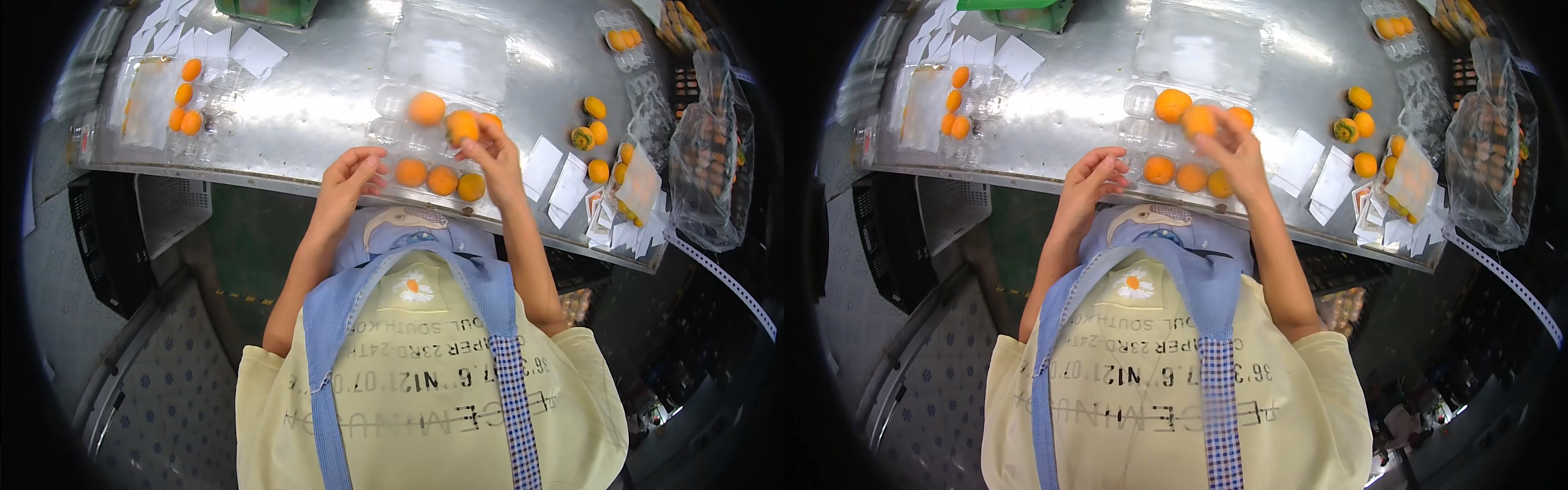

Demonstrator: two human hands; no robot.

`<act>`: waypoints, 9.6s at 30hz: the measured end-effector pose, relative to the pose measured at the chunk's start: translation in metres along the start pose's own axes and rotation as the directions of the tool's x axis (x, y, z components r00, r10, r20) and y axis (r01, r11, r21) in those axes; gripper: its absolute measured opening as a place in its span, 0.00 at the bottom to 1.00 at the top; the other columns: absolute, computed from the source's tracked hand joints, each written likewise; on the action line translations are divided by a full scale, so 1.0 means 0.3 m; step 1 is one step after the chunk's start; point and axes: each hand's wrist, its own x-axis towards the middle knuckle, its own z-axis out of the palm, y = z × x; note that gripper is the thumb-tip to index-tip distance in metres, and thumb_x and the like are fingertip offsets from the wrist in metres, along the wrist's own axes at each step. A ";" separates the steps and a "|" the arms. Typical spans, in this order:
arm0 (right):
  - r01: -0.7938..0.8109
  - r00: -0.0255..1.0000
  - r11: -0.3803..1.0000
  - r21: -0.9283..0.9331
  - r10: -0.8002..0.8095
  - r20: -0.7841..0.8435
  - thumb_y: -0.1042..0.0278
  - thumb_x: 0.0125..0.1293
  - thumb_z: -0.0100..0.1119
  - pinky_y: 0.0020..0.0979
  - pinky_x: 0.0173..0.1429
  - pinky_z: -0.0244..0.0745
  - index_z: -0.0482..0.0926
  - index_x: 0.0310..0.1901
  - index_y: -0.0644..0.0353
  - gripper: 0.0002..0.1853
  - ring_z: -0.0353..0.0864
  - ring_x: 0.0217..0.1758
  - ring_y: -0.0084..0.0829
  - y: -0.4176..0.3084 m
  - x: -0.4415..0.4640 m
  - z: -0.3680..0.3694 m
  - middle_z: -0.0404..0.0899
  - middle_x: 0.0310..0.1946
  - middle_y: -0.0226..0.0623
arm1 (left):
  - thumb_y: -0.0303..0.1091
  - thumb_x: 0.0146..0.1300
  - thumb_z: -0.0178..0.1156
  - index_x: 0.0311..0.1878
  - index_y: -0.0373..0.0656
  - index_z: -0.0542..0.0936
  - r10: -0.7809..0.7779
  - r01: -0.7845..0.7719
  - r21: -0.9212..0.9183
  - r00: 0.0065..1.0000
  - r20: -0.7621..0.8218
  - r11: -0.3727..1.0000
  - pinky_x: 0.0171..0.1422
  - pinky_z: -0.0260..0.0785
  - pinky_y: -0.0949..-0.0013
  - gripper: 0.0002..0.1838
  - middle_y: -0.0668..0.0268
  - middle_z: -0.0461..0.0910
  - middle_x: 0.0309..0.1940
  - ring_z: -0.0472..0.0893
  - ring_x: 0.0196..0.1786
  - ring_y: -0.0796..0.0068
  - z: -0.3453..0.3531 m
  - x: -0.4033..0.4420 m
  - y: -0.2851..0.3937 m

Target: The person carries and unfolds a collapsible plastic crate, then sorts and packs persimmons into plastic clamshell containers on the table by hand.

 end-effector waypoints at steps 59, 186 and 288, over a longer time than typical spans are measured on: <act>0.525 0.823 0.142 -0.839 -0.334 0.459 0.57 0.40 0.73 0.45 0.57 0.57 0.76 0.44 0.53 0.27 0.70 0.50 0.36 0.089 -0.053 0.157 0.75 0.41 0.33 | 0.32 0.64 0.59 0.50 0.40 0.77 0.065 -0.062 0.088 0.997 -0.036 0.994 0.40 0.67 0.78 0.13 0.67 0.79 0.39 0.76 0.36 0.83 -0.083 0.074 -0.086; 0.391 0.920 0.826 -0.406 -0.336 0.203 0.75 0.47 0.72 0.24 0.38 0.72 0.73 0.54 0.61 0.29 0.75 0.40 0.27 -0.059 -0.148 0.200 0.72 0.48 0.37 | 0.41 0.63 0.61 0.58 0.41 0.71 0.040 -0.018 -0.087 0.965 0.261 0.996 0.50 0.70 0.73 0.23 0.65 0.76 0.45 0.75 0.48 0.78 0.017 -0.013 -0.019; 0.174 0.957 0.755 -0.633 -0.280 -0.070 0.69 0.47 0.73 0.30 0.52 0.71 0.76 0.50 0.59 0.26 0.75 0.49 0.31 0.099 -0.260 -0.126 0.76 0.46 0.36 | 0.27 0.62 0.60 0.43 0.40 0.80 0.212 -0.221 0.216 0.975 0.064 0.951 0.41 0.67 0.79 0.07 0.71 0.80 0.37 0.74 0.38 0.85 0.048 0.055 -0.080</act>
